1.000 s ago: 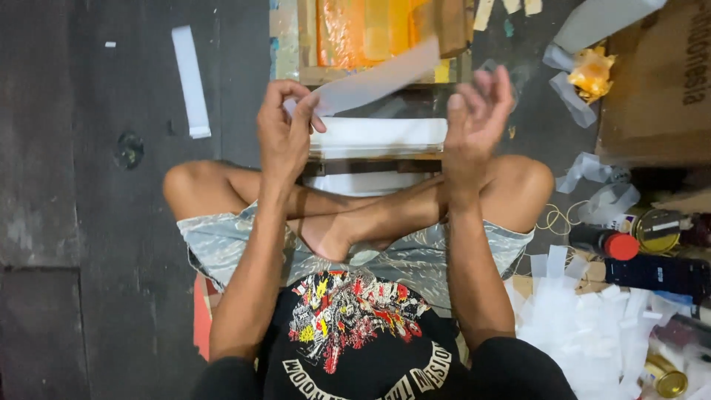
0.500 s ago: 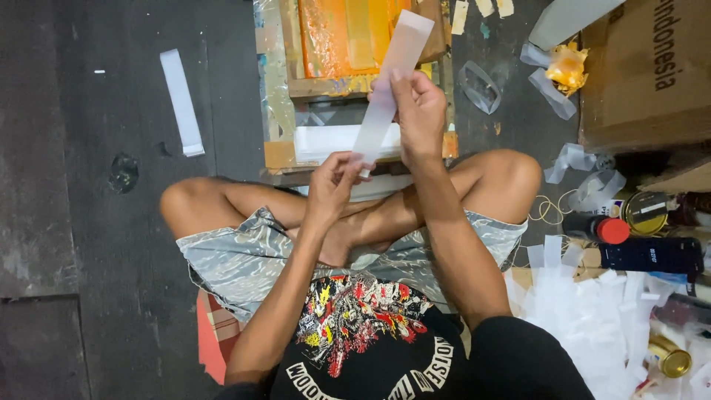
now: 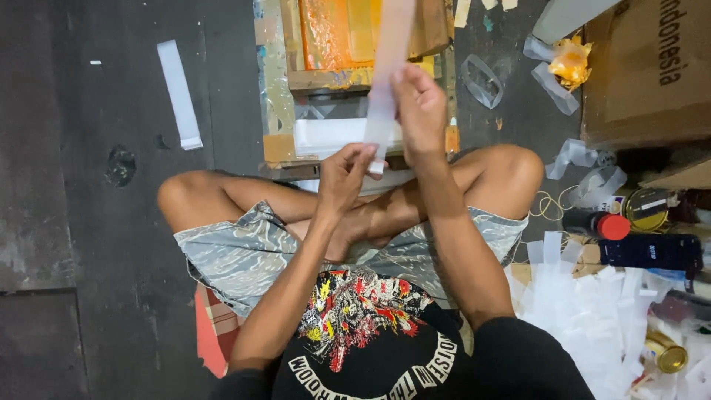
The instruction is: The person sits cross-legged on the floor and uses a squeegee to spread orange ink across a screen printing frame. They repeatedly pull the ink across the mesh, lift the frame to remove a printed white strip, and place the strip on the floor before repeating the process.
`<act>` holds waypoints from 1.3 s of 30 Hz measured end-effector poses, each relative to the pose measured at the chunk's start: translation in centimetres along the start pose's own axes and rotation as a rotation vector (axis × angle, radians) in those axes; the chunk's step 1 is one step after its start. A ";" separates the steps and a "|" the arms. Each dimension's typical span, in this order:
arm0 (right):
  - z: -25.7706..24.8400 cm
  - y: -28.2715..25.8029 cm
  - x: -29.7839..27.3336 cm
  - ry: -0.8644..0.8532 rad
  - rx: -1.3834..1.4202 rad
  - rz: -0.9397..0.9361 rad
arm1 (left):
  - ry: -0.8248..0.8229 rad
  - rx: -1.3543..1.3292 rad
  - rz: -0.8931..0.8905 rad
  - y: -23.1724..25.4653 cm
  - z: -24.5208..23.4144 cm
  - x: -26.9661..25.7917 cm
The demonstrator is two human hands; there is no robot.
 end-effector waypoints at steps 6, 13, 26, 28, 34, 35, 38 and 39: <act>-0.3 1.5 -1.5 0.051 0.097 0.037 | -0.021 0.005 0.123 -1.4 0.9 -0.2; -3.3 0.0 -0.9 0.020 -0.133 -0.037 | 0.376 0.315 0.436 4.5 -6.2 4.2; -8.4 3.1 -2.5 -0.257 -0.362 0.177 | 0.376 0.858 0.141 0.5 -11.8 10.5; -8.9 3.8 -2.1 -0.308 -0.413 0.235 | 0.397 0.844 0.194 1.0 -12.0 10.3; -6.0 3.5 1.4 -0.331 -0.484 0.253 | 0.471 0.757 0.424 7.2 -11.6 11.0; -4.5 2.3 2.2 -0.336 -0.558 0.235 | 0.543 0.751 0.475 7.8 -11.8 12.2; 0.0 -1.3 3.9 -0.267 -0.662 0.250 | 0.637 0.716 0.554 11.4 -11.8 14.1; 1.3 -2.4 4.2 -0.190 -0.690 0.290 | 0.653 0.691 0.576 12.9 -11.8 14.4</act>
Point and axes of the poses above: each hand's wrist, its own x-axis towards the middle knuckle, its own z-axis out of the palm, y = z × x, the point moved 2 cm from there along x, towards the middle knuckle, and after that the axes turned 5 degrees about -z, right-handed, at the moved point
